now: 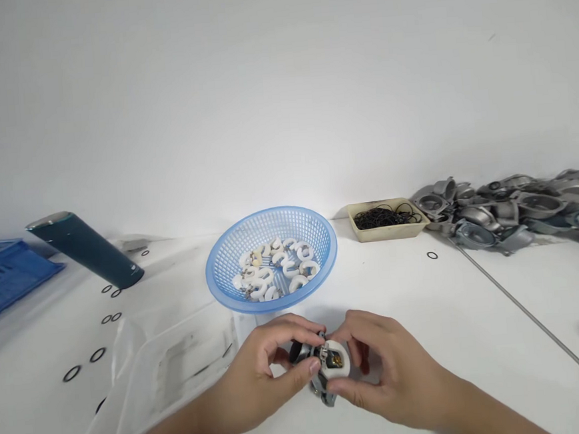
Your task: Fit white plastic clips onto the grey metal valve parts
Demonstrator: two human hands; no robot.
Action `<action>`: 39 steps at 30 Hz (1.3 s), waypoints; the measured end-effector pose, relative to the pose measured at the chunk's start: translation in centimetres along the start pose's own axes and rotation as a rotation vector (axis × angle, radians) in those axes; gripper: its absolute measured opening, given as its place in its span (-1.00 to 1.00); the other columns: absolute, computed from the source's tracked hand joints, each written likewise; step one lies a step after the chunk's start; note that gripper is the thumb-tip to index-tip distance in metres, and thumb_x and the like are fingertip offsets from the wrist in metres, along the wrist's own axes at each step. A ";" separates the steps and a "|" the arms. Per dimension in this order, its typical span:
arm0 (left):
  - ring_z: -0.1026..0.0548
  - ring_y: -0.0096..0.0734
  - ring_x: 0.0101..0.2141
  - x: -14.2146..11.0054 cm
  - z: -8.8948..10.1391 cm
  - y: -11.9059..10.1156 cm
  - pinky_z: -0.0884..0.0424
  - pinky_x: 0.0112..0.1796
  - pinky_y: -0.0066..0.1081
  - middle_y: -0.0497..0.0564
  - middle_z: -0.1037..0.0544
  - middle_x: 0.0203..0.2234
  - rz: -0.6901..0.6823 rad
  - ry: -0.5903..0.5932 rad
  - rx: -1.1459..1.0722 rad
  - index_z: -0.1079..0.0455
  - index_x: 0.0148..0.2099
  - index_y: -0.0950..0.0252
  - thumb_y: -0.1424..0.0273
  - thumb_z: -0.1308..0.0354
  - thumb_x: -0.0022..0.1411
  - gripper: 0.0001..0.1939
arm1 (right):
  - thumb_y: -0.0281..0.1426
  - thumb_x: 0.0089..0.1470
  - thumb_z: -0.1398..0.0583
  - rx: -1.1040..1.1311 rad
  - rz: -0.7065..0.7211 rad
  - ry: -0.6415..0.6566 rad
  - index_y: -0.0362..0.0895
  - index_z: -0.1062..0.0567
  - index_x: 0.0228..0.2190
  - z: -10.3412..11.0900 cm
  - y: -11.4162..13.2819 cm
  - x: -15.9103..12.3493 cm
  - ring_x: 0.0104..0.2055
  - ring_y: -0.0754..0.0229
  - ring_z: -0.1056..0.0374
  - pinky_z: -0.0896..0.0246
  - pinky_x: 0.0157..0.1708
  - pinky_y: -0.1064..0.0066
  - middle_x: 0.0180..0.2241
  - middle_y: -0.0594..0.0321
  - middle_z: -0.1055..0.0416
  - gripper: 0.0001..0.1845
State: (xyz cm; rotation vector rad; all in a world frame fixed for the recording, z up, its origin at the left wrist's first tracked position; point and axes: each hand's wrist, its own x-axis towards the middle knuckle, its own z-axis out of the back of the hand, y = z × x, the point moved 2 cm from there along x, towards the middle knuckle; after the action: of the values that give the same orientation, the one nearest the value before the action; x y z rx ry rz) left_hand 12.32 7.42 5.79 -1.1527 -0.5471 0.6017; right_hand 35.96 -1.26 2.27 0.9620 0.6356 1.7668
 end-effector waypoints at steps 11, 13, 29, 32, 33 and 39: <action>-0.78 -0.06 -0.04 0.0 0.2 -0.1 -0.60 -0.35 -0.44 0.20 -0.72 0.12 0.080 0.031 -0.070 -0.83 -0.01 0.20 0.32 -0.54 0.24 -0.73 | -0.01 0.42 -0.44 -0.221 0.208 -0.028 -0.02 -0.68 -0.01 0.6 1.8 0.4 -0.41 0.12 -0.42 -0.25 -0.42 0.31 -0.37 0.25 -0.47 -0.63; -0.77 -0.04 -0.01 0.1 0.2 -0.2 -0.60 -0.35 -0.46 0.20 -0.72 0.12 0.070 0.043 -0.080 -0.82 -0.02 0.20 0.35 -0.55 0.21 -0.73 | 0.00 0.42 -0.44 -0.330 0.264 -0.056 -0.02 -0.67 0.00 0.6 1.9 0.4 -0.44 0.13 -0.38 -0.18 -0.44 0.31 -0.37 0.25 -0.46 -0.62; -0.75 -0.07 -0.04 0.5 0.6 0.0 -0.66 -0.23 -0.35 0.21 -0.72 0.05 -0.118 0.129 -0.055 -0.76 0.00 0.24 0.37 -0.50 0.28 -0.76 | -0.20 0.29 -0.45 -0.251 0.152 0.014 0.03 -0.51 -0.02 -0.8 1.8 0.2 -0.40 0.14 -0.44 -0.20 -0.39 0.37 -0.32 0.32 -0.53 -0.67; -0.73 -0.04 0.04 0.2 0.3 -0.1 -0.63 -0.19 -0.33 0.19 -0.72 0.09 -0.133 0.106 0.006 -0.70 0.05 0.22 0.41 -0.43 0.33 -0.75 | -0.16 0.26 -0.43 -0.151 0.000 0.017 0.02 -0.48 -0.15 -1.3 0.9 -0.1 -0.44 0.17 -0.37 -0.13 -0.43 0.40 -0.38 0.36 -0.47 -0.71; -0.72 -0.07 0.02 0.1 0.2 -0.1 -0.62 -0.18 -0.33 0.18 -0.71 0.09 -0.131 0.107 0.018 -0.66 0.08 0.21 0.41 -0.40 0.36 -0.75 | -0.14 0.24 -0.43 -0.136 -0.023 0.014 0.02 -0.47 -0.18 -1.4 0.7 -0.2 -0.45 0.18 -0.34 -0.11 -0.43 0.41 -0.40 0.36 -0.45 -0.69; -0.62 -0.16 -0.07 -0.6 -0.4 0.8 -0.59 -0.08 -0.24 0.15 -0.57 0.12 -0.229 0.181 -0.035 -0.45 0.18 0.15 0.29 -0.38 0.37 -0.61 | -0.05 0.17 -0.47 -0.092 -0.088 0.032 0.00 -0.36 -0.30 -1.7 0.8 0.3 -0.47 0.24 -0.19 0.04 -0.45 0.43 -0.46 0.42 -0.34 -0.54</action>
State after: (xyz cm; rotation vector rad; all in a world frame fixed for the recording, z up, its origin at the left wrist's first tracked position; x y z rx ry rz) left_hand 12.00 6.95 4.90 -1.1453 -0.5269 0.2888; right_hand 34.07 -1.28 2.01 0.8330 0.6025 1.7211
